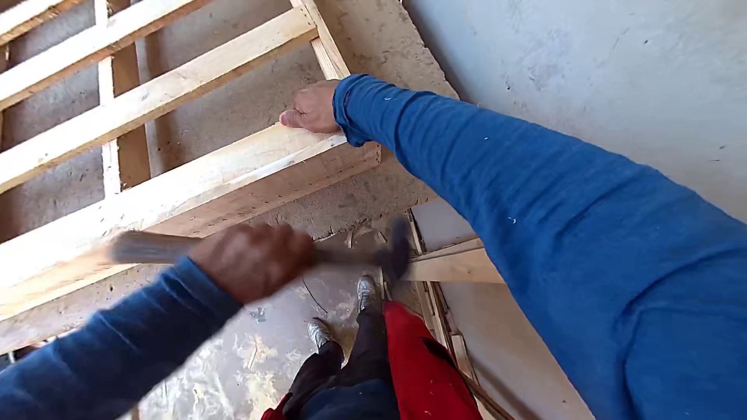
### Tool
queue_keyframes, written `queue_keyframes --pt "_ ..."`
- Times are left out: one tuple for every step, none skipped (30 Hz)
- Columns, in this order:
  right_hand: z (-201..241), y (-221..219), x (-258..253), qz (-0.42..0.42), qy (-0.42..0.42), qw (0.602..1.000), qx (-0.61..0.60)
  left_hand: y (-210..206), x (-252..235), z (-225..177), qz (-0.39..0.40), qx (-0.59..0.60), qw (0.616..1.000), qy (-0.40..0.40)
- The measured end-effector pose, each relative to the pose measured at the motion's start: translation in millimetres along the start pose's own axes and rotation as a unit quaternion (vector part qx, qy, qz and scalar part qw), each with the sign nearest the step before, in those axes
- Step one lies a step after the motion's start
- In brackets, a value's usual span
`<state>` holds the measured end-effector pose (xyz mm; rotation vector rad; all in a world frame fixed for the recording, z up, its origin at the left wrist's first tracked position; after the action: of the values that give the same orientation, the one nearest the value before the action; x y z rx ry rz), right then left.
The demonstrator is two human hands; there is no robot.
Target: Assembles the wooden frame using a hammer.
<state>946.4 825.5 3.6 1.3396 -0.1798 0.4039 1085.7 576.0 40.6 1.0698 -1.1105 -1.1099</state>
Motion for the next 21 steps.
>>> queue_keyframes --pt "0.2 -1.5 -0.2 -0.004 -0.003 1.000 -0.001 1.7 4.7 10.2 0.079 0.007 0.992 0.100" --pt "-0.3 -3.3 0.1 -0.007 -0.006 1.000 -0.003 -1.3 14.6 15.5 0.113 -0.002 0.980 0.164" --pt "-1.1 -2.4 -0.5 -0.006 -0.006 1.000 -0.005 -7.3 31.1 12.2 0.106 -0.001 0.975 0.194" --pt "-3.6 1.9 -0.2 -0.005 -0.011 1.000 -0.009 -16.0 54.0 1.5 0.074 0.008 0.979 0.190" --pt "-1.2 0.5 3.3 0.014 -0.020 1.000 -0.018 -23.6 79.5 -13.4 0.033 0.020 0.986 0.161" --pt "0.9 3.6 5.3 0.032 -0.036 0.999 -0.022 -26.4 100.1 -24.3 0.001 0.029 0.993 0.119" --pt "5.6 10.6 3.4 0.045 -0.053 0.997 -0.020 -25.3 115.9 -30.0 -0.014 0.030 0.997 0.073" --pt "16.6 16.6 -1.4 0.052 -0.067 0.996 -0.017 -24.5 128.3 -30.6 -0.015 0.023 0.999 0.031" --pt "31.5 19.8 -7.6 0.048 -0.076 0.996 -0.013 -25.4 137.7 -26.5 -0.010 0.015 1.000 0.002" --pt "49.2 18.8 -15.0 0.038 -0.077 0.996 -0.019 -28.2 146.1 -18.6 -0.003 0.006 1.000 -0.005" --pt "69.0 13.5 -23.1 0.026 -0.069 0.996 -0.040 -31.5 152.4 -6.9 0.002 -0.006 1.000 0.006" --pt "89.5 6.1 -30.7 0.017 -0.062 0.996 -0.063 -32.5 154.7 5.6 0.008 -0.016 0.999 0.033" --pt "106.8 -2.5 -38.1 0.005 -0.064 0.995 -0.075 -31.1 153.6 15.3 0.009 -0.024 0.998 0.064" --pt "119.4 -10.5 -42.4 -0.008 -0.072 0.995 -0.064 -27.8 150.7 19.4 0.005 -0.028 0.996 0.085" --pt "125.7 -16.7 -44.6 -0.025 -0.080 0.995 -0.047 -23.6 147.2 17.1 -0.007 -0.025 0.996 0.081" --pt "127.1 -20.4 -45.7 -0.037 -0.082 0.995 -0.032 -19.2 143.5 9.7 -0.028 -0.009 0.998 0.052" --pt "126.5 -22.2 -45.7 -0.044 -0.082 0.995 -0.019 -16.8 139.9 0.7 -0.052 0.009 0.999 0.005" --pt "126.0 -22.1 -45.9 -0.046 -0.083 0.995 -0.012 -16.7 136.6 -4.0 -0.068 0.028 0.996 -0.050" --pt "125.7 -21.0 -47.0 -0.049 -0.086 0.995 -0.008 -20.1 135.8 0.4 -0.068 0.040 0.993 -0.093" --pt "126.0 -20.9 -46.8 -0.050 -0.090 0.995 -0.008 -24.6 138.9 14.5 -0.050 0.047 0.993 -0.097" --pt "126.7 -21.0 -47.1 -0.048 -0.090 0.995 -0.007 -26.1 143.9 35.3 -0.008 0.048 0.998 -0.049"
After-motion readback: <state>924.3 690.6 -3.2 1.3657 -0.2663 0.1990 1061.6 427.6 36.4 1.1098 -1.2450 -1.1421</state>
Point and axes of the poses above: each hand's wrist, its own x-axis away from the middle knuckle, its own y-axis out of the back of the hand, z = x × y, the point moved 1 cm from there along -x, towards the middle knuckle, and after that the axes turned 11 degrees about -y, right-handed, at the moved point
